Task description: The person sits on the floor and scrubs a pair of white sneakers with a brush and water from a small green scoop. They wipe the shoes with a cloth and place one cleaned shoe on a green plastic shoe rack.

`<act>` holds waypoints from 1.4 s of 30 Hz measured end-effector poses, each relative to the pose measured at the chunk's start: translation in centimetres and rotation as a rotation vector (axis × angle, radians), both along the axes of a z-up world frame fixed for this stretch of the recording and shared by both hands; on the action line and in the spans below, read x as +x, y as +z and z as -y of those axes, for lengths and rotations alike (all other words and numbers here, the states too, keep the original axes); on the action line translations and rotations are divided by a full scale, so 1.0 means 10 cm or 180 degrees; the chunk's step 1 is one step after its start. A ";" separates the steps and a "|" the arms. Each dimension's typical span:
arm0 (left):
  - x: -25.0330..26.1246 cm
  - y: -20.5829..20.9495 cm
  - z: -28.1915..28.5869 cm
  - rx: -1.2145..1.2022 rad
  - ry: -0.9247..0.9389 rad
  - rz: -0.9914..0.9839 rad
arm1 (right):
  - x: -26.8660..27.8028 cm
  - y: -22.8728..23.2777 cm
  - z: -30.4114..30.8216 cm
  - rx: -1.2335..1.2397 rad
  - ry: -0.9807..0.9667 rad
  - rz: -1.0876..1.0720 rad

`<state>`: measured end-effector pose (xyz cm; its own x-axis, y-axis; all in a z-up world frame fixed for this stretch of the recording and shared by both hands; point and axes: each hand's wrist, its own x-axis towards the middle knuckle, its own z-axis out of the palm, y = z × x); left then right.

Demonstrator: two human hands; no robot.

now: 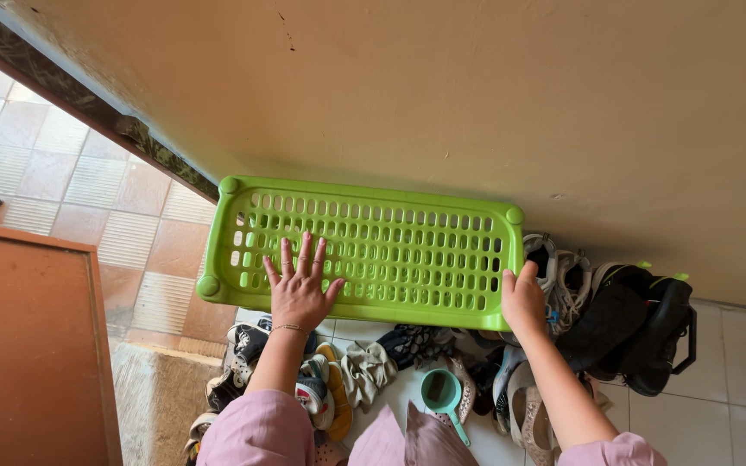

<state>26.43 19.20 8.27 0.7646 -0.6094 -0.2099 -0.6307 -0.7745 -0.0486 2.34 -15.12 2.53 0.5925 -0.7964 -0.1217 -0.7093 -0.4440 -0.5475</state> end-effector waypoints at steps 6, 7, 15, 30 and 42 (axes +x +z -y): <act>-0.12 0.00 -0.07 -0.0135 -0.0073 -0.0010 | -0.10 0.28 -0.19 0.0509 -0.0373 -0.0464; -0.14 -0.01 -0.09 -0.0170 -0.0096 -0.0023 | -0.13 0.26 -0.24 0.0282 -0.0306 -0.0292; -0.17 -0.02 0.00 -0.0407 0.0015 0.0146 | -0.06 0.17 -0.01 0.0118 -0.0116 -0.0505; -0.03 -0.11 0.05 -0.0570 0.0024 0.0228 | 0.12 0.28 0.01 -0.0286 -0.0141 -0.0059; -0.95 -0.07 0.12 -0.0533 0.0267 0.0026 | 0.09 0.23 -0.06 -0.1796 0.0507 0.0758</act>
<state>16.94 18.01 7.61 0.8154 -0.5694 -0.1046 -0.5638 -0.8220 0.0805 3.27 -14.52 4.86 0.6682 -0.5991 0.4411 -0.4982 -0.8007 -0.3328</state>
